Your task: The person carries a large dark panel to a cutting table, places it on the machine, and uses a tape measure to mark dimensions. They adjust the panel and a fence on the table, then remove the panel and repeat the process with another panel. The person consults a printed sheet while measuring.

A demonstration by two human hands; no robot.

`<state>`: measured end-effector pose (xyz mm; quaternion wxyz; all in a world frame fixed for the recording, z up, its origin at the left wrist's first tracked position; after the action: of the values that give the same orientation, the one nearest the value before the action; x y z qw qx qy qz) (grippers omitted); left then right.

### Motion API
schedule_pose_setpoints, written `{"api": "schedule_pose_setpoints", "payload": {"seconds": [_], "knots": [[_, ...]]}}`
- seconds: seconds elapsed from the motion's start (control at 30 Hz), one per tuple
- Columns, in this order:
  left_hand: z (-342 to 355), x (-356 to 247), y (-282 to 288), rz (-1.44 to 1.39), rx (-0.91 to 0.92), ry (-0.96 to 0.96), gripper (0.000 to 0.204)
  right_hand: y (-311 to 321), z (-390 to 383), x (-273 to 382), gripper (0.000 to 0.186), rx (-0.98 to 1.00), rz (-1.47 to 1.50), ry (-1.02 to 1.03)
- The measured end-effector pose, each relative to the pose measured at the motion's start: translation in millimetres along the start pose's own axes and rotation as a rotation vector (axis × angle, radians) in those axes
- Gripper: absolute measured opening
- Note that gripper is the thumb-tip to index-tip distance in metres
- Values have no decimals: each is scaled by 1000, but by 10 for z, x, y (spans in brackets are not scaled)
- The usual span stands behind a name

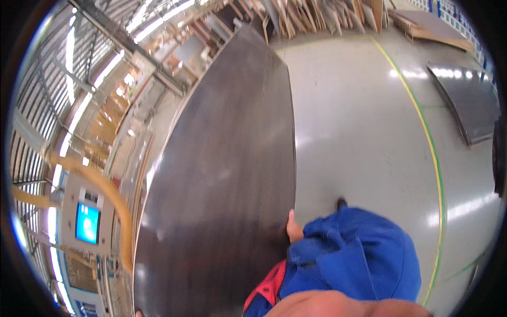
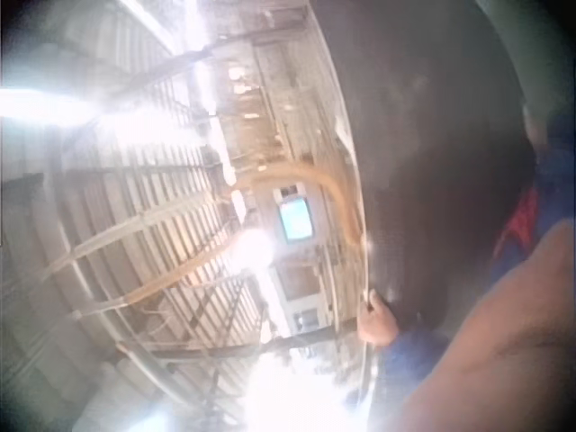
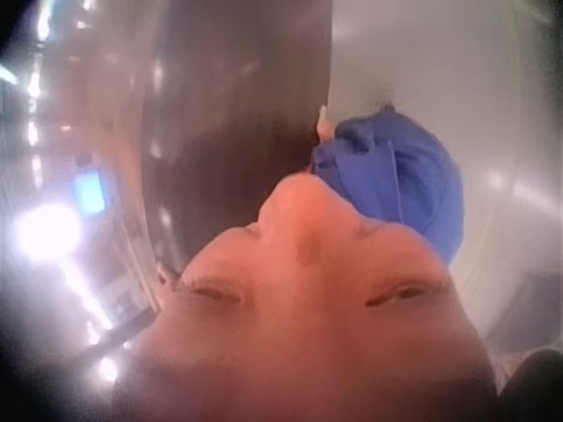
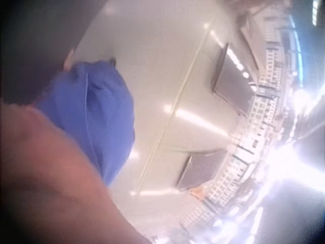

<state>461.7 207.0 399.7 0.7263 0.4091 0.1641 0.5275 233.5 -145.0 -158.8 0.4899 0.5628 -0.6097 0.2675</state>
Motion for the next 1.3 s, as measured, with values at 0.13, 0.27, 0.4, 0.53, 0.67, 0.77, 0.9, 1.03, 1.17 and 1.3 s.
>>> {"api": "schedule_pose_setpoints", "payload": {"seconds": [0.13, 0.27, 0.4, 0.53, 0.67, 0.77, 0.9, 1.03, 1.17, 1.3], "knots": [[496, -1815, 253, 106, -126, -124, 45, -3, 1617, 971, 76, 298, -40, -346], [1331, -3669, 381, -40, -912, -623, 43, -170, 3122, 1978, 83, 272, -128, -314], [1735, -5195, 63, -10, -262, -139, 42, -668, 4791, 2486, 87, 332, 203, -685], [2579, -6858, -263, -99, -296, -281, 41, -1464, 6474, 3074, 102, 157, -47, -522], [3614, -8194, -399, 46, -142, -156, 45, -2079, 7673, 3522, 85, 179, -91, -246], [4150, -9202, -435, 9, -189, -215, 45, -2561, 8842, 3952, 82, 141, 8, -151], [4654, -10793, -489, 4, -241, -232, 45, -3111, 10481, 4628, 94, 45, 27, -180], [5191, -12488, -461, 66, -248, -226, 49, -3309, 12033, 5555, 100, 58, 193, -219], [5748, -14034, -329, 132, -502, -365, 60, -3509, 13379, 6518, 101, 155, 153, -305], [6269, -15439, -527, 111, -353, -188, 70, -3911, 14784, 7169, 103, 203, 183, -324]]}}
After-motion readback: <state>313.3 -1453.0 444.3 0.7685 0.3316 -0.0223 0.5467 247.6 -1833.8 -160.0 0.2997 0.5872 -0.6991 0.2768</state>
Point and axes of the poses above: each hand's wrist, its own z-axis towards the middle knuckle, its own y-axis out of the back of the hand, x = y × z, the point moved 3 cm from there along z, towards the middle knuckle, and after that the axes turned 5 degrees about x, right-handed, at the moved point
